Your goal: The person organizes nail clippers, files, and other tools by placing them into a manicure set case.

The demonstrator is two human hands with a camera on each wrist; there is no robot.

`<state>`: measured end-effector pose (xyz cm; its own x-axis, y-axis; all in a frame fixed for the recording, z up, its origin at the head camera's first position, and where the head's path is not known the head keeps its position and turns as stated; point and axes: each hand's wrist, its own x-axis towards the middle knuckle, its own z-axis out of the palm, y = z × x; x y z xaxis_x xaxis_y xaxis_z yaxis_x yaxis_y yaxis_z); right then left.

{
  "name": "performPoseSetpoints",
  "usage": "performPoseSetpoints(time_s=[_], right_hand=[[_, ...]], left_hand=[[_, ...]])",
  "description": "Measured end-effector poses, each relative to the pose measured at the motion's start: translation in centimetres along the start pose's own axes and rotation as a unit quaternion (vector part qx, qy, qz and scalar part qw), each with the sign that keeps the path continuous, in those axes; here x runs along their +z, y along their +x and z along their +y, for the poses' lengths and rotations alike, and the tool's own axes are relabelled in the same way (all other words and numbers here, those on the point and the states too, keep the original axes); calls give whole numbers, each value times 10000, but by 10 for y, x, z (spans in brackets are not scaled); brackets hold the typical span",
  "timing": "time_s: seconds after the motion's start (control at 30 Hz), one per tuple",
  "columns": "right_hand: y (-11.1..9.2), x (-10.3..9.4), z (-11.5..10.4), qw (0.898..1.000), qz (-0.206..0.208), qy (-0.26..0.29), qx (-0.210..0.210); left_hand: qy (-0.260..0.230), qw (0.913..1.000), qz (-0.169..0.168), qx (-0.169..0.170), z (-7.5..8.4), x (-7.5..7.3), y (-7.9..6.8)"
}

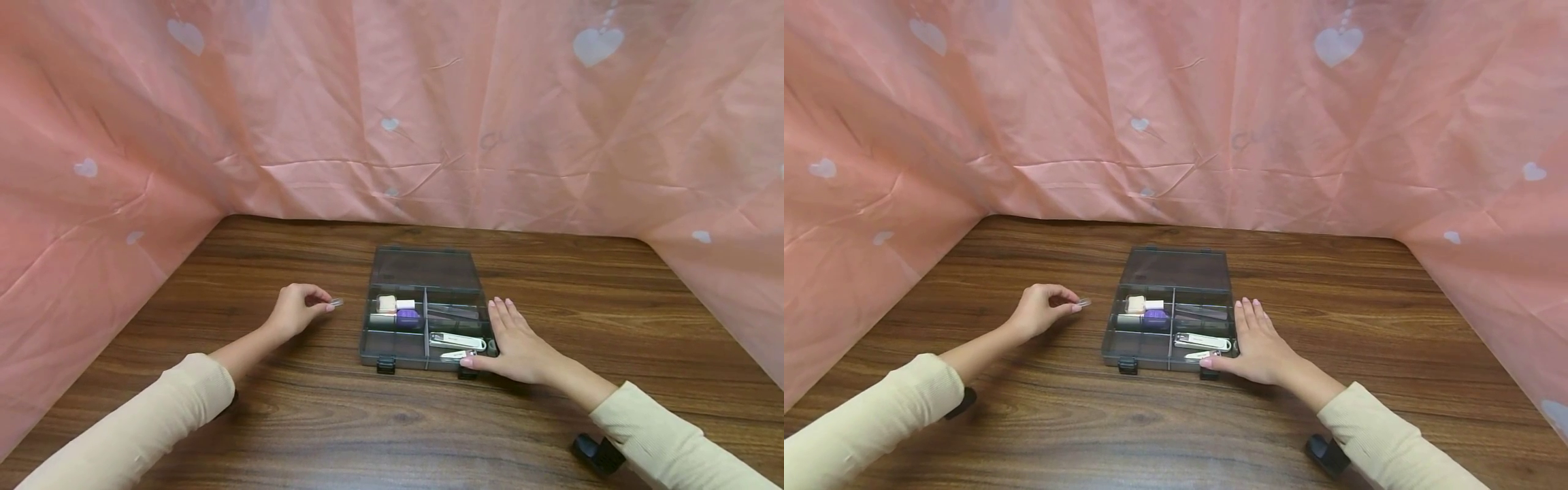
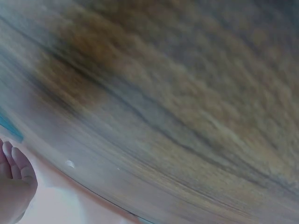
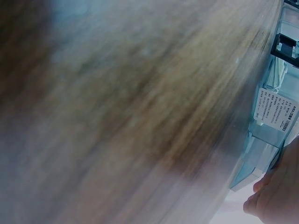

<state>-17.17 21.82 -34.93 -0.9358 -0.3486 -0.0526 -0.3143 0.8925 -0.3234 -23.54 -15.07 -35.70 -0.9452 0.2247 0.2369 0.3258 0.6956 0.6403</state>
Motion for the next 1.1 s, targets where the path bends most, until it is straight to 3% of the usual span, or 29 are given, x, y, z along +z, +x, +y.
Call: performPoseSetpoints(time_s=[0.7,1.1], right_hand=[[1,2,-1,10000,51,11,-25],[2,2,0,10000,84,-18,-28]], left_hand=[[-191,9988,83,445,15,1,-12],[-462,9955,-56,822,32,14,-19]])
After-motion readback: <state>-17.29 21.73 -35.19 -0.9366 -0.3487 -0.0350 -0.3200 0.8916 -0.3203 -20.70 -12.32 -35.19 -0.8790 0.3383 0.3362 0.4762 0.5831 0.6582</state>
